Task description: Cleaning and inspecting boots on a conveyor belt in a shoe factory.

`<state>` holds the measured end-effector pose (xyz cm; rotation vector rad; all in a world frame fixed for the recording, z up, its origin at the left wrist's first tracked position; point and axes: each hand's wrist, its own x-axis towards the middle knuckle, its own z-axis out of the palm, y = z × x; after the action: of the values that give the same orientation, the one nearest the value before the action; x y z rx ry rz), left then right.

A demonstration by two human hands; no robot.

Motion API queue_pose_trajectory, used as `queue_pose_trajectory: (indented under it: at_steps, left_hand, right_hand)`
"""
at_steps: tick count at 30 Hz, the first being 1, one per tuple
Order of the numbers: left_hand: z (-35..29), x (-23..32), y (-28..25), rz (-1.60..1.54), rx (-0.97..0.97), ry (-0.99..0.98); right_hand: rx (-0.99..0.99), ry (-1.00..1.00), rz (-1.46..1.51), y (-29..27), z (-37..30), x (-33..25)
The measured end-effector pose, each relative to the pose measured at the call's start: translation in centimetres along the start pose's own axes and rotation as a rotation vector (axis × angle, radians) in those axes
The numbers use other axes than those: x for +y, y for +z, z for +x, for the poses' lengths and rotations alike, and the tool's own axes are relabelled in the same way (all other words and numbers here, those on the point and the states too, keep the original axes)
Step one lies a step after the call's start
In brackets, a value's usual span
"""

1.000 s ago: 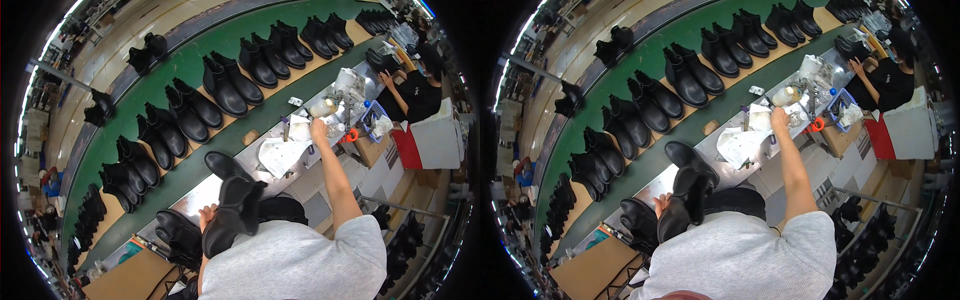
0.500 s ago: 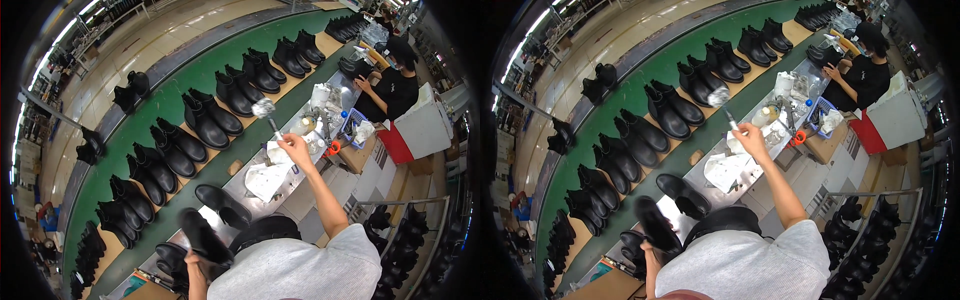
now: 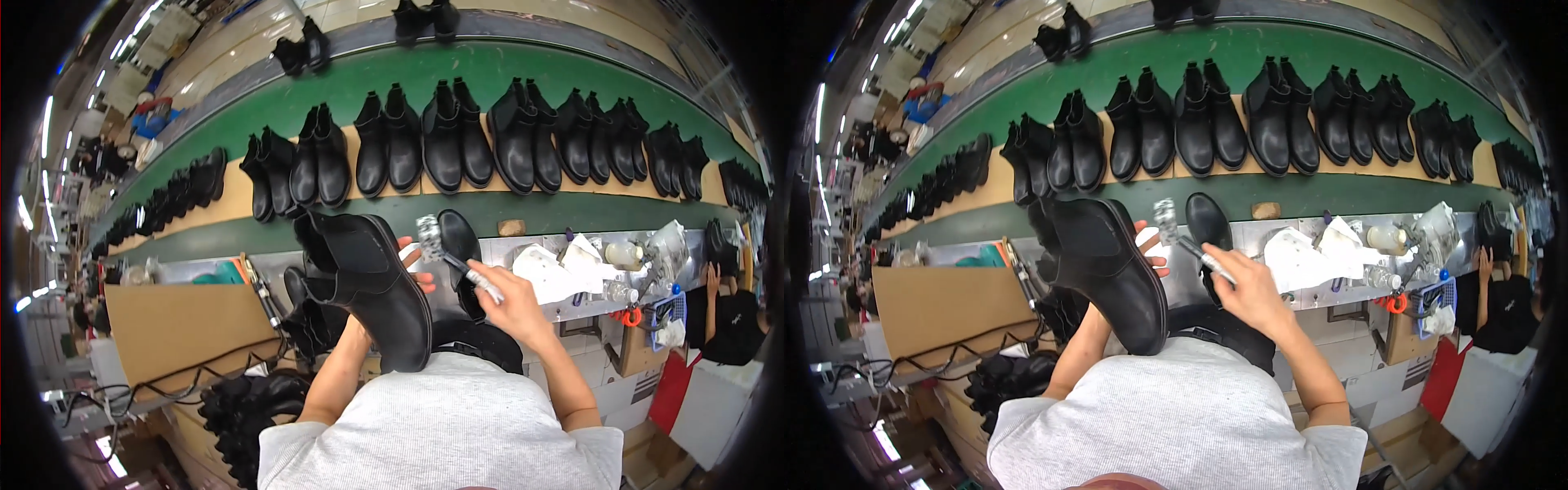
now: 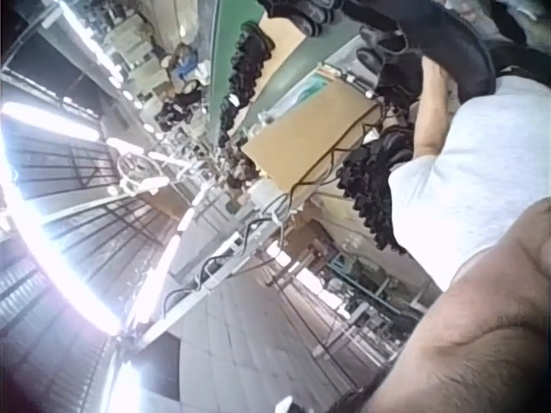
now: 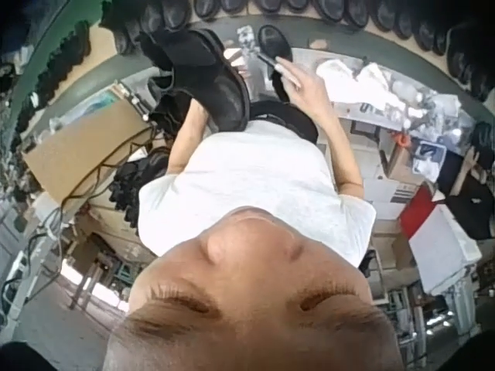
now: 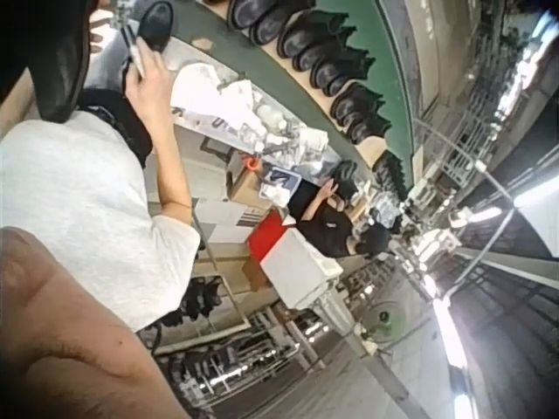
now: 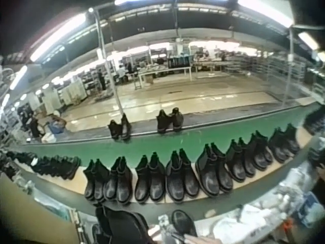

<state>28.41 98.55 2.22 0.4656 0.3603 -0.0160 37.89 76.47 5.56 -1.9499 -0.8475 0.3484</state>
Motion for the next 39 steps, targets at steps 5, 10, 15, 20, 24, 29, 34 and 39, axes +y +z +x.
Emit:
queue_pose_trajectory:
  at_steps: [5,10,15,20,24,29,34,39]
  left_hand:
    - [-0.9,-0.5,-2.0,-0.336,-0.146,-0.072]
    - [-0.5,-1.9,-2.6,-0.471,-0.262,-0.033]
    - [-0.4,-0.8,-2.6,-0.389,-0.405,-0.033]
    - [-0.6,-0.1,1.9,-0.139,-0.137,-0.172]
    - [0.6,-1.5,-0.3,-0.304,-0.235,-0.206]
    - [0.6,-2.0,-0.3,-0.256,-0.174,-0.251]
    - [0.8,-2.7,0.1,-0.269,-0.205,-0.185]
    - [0.9,-2.8,0.3,-0.21,-0.201,-0.154]
  right_hand:
    - [-0.133,-0.003,-0.039,1.2,0.0,-1.2]
    - [-0.094,0.009,-0.058,-1.5,-1.2,-2.2]
    - [-0.015,0.09,-0.027,-4.6,-2.0,-3.4]
    - [0.149,-0.283,-0.104,-4.5,1.0,-4.8]
    - [0.169,-0.449,-0.176,-3.7,2.8,-5.1]
    - [0.179,-0.505,-0.202,-3.4,3.2,-4.7]
    - [0.152,-0.491,-0.21,-3.5,3.3,-4.3]
    - [0.148,-0.51,-0.224,-3.6,3.5,-4.3]
